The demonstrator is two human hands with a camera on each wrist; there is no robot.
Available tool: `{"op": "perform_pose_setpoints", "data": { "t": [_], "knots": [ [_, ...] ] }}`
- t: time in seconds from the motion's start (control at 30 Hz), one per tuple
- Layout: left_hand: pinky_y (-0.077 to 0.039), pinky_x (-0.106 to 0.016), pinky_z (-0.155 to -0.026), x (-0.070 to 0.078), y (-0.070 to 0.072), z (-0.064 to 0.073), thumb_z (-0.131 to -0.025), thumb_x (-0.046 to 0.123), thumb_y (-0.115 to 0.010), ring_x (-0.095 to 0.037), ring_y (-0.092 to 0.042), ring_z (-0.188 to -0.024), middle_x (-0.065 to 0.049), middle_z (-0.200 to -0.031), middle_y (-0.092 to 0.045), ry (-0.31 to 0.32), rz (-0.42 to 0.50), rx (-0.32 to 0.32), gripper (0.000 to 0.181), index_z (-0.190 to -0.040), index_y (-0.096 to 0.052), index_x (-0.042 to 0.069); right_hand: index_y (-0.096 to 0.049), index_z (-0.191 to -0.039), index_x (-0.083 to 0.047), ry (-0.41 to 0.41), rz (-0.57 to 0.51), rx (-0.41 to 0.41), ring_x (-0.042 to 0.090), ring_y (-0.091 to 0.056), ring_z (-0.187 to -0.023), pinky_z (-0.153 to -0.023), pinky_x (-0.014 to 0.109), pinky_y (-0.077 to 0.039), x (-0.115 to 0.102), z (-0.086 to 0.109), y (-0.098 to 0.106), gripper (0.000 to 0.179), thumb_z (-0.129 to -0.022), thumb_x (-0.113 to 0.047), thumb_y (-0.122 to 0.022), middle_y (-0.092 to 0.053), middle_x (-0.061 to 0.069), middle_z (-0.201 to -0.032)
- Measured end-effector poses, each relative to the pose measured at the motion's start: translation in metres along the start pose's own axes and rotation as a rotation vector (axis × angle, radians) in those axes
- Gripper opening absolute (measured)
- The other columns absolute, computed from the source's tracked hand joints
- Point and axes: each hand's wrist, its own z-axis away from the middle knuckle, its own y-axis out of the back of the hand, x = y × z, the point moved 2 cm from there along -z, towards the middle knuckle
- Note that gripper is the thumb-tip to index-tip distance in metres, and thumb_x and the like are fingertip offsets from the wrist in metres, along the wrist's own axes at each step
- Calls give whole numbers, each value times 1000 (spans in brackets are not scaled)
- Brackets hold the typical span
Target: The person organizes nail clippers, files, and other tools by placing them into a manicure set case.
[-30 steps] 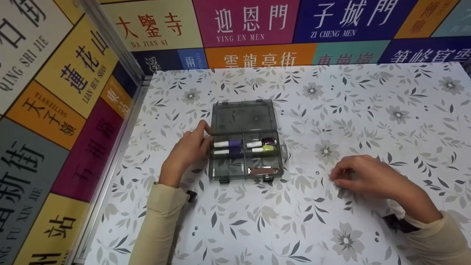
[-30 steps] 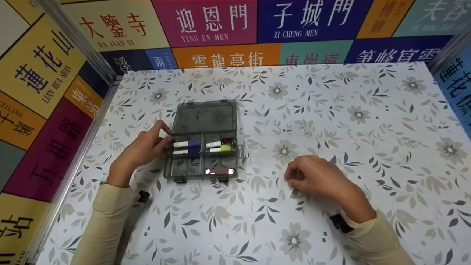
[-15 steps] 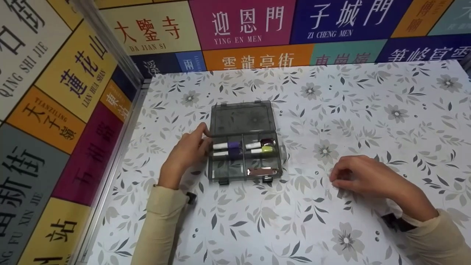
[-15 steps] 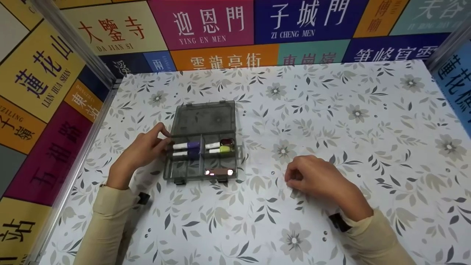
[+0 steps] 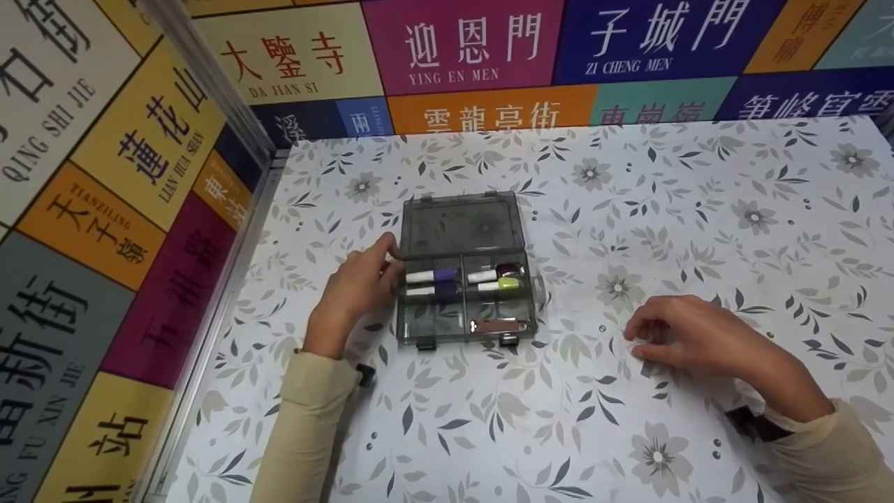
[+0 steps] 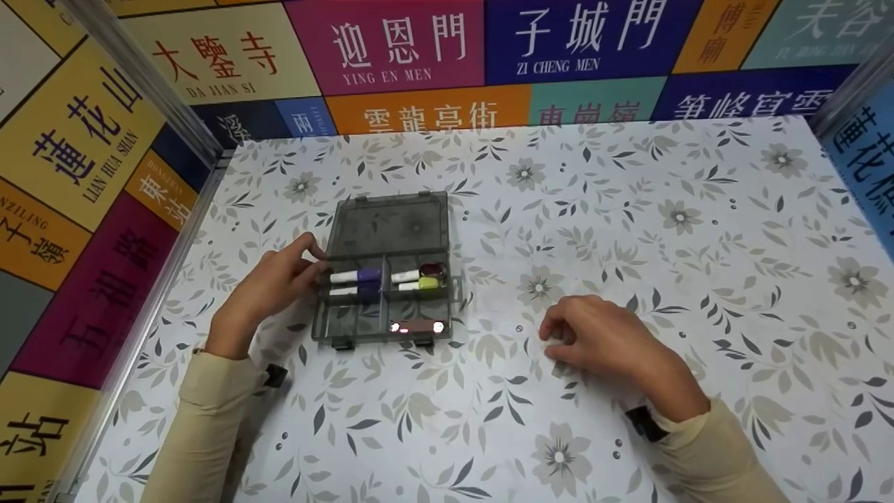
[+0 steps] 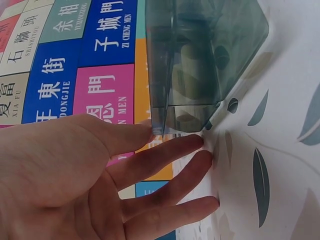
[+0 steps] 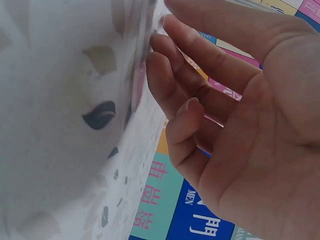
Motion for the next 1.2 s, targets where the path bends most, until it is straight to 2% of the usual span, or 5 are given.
{"op": "perform_pose_setpoints", "data": {
  "t": [0.23, 0.4, 0.57, 0.87, 1.2],
  "knots": [
    [-57, -57, -78, 1, -1, -1, -114, 28, -57, -31, -76, -97, -7, -114, -80, 24, -68, 13, 14, -126, -56, 21, -79, -91, -26, -2, -6, 10, 0, -61, -79, -73, 26, -50, -1, -2, -2, 13, -89, -19, -89, -69, -18, -85],
    [-57, -59, -81, 3, -1, -2, -114, 29, -56, -32, -75, -103, -6, -121, -78, 44, -91, 8, 15, -126, -55, 22, -79, -91, -27, 11, 0, 21, -4, -59, -76, -71, 26, -50, -2, -3, -3, 13, -90, -19, -89, -69, -20, -82],
    [-57, -58, -83, 3, -1, -2, -114, 29, -55, -31, -75, -106, -7, -123, -77, 33, -73, 4, 15, -127, -55, 21, -80, -91, -31, 24, 2, 47, -5, -58, -73, -70, 25, -50, -7, -4, -5, 14, -91, -20, -88, -67, -22, -79],
    [-58, -56, -85, 1, -1, -3, -114, 28, -55, -30, -75, -110, -8, -126, -77, 19, -30, -8, 15, -126, -55, 20, -80, -93, -36, 84, -6, 108, -3, -58, -75, -68, 25, -50, -29, -11, -11, 14, -92, -25, -89, -66, -23, -81],
    [-59, -57, -85, -1, -2, -3, -113, 26, -58, -31, -76, -111, -10, -123, -78, 9, -26, 10, 15, -125, -56, 18, -81, -95, -32, 181, 5, 172, -3, -60, -74, -67, 25, -50, -59, -27, -22, 14, -90, -22, -89, -68, -25, -79]
  ]
}}
